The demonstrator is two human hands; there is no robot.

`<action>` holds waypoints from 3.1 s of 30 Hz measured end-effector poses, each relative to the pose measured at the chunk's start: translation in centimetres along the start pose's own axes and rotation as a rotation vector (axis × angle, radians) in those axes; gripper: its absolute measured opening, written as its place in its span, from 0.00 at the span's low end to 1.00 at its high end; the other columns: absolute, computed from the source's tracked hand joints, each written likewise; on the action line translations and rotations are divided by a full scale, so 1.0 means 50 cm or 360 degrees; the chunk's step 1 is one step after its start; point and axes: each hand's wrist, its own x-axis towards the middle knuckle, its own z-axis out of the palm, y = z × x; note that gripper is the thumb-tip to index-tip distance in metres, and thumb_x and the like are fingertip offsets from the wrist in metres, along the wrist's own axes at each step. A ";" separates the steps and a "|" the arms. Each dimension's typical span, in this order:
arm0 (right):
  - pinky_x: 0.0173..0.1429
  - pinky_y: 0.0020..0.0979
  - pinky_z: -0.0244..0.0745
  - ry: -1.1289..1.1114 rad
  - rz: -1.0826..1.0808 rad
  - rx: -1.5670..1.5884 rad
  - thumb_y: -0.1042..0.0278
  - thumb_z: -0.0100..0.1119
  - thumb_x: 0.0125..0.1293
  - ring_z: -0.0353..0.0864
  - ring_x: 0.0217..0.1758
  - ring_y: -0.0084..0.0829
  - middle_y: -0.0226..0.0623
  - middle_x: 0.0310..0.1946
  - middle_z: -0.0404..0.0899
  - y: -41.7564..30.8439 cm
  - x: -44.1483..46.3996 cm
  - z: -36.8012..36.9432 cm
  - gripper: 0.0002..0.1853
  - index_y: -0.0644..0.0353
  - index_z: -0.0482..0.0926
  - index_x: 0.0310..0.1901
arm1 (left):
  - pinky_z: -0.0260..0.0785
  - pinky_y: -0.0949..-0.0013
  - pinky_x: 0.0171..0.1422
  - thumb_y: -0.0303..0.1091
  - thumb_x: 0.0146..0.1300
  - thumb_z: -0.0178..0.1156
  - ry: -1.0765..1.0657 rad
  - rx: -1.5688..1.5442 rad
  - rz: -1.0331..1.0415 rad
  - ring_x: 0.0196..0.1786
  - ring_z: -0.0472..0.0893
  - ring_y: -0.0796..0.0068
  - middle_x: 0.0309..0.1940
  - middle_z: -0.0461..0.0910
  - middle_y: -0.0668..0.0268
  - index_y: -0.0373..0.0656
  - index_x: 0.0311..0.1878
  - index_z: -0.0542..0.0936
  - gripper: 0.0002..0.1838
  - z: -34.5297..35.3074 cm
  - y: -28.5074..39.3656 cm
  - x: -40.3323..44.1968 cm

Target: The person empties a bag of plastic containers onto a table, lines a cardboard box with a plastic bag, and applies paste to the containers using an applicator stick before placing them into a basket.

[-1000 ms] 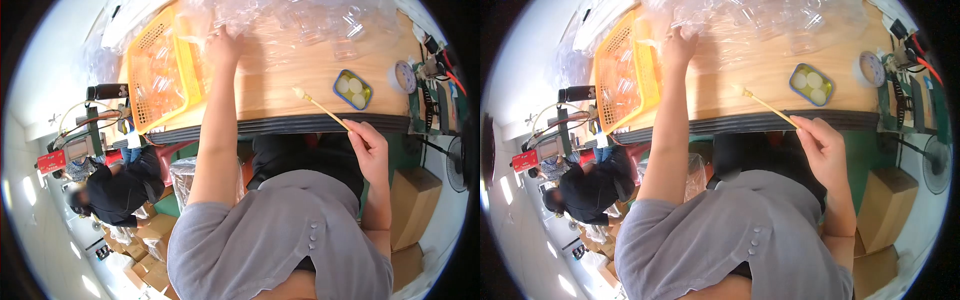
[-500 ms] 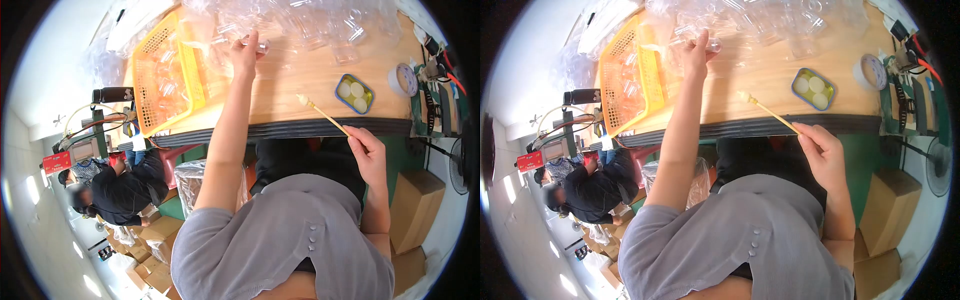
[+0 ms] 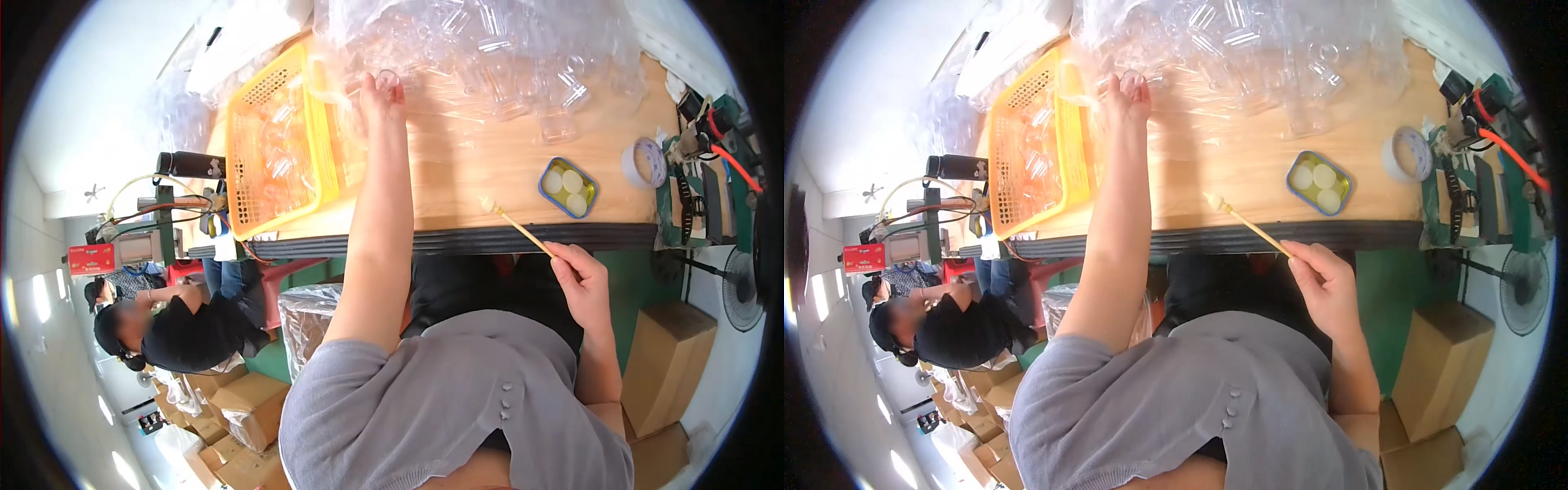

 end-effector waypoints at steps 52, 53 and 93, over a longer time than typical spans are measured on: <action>0.26 0.26 0.62 -0.0144 -0.0361 -0.0298 0.84 0.58 0.57 0.67 0.20 0.29 0.37 0.20 0.69 -0.109 0.061 0.024 0.14 0.63 0.81 0.45 | 0.58 0.82 0.24 0.31 0.65 0.57 -0.0630 0.0713 0.1048 0.19 0.66 0.88 0.27 0.77 0.66 0.43 0.31 0.72 0.07 -0.045 0.051 -0.512; 0.26 0.26 0.62 -0.0217 -0.0319 -0.0274 0.83 0.58 0.57 0.67 0.21 0.29 0.36 0.20 0.68 -0.115 0.061 0.024 0.13 0.63 0.81 0.45 | 0.58 0.82 0.24 0.30 0.65 0.57 -0.0567 0.0775 0.1094 0.20 0.66 0.88 0.27 0.76 0.67 0.43 0.31 0.72 0.07 -0.045 0.062 -0.512; 0.33 0.17 0.61 0.0053 0.0057 -0.0265 0.77 0.55 0.64 0.66 0.30 0.14 0.26 0.31 0.76 -0.092 0.140 -0.167 0.11 0.67 0.79 0.48 | 0.73 0.69 0.29 0.36 0.55 0.66 -0.0121 0.0816 0.0313 0.31 0.80 0.69 0.42 0.72 0.54 0.36 0.55 0.63 0.29 0.088 -0.066 -0.058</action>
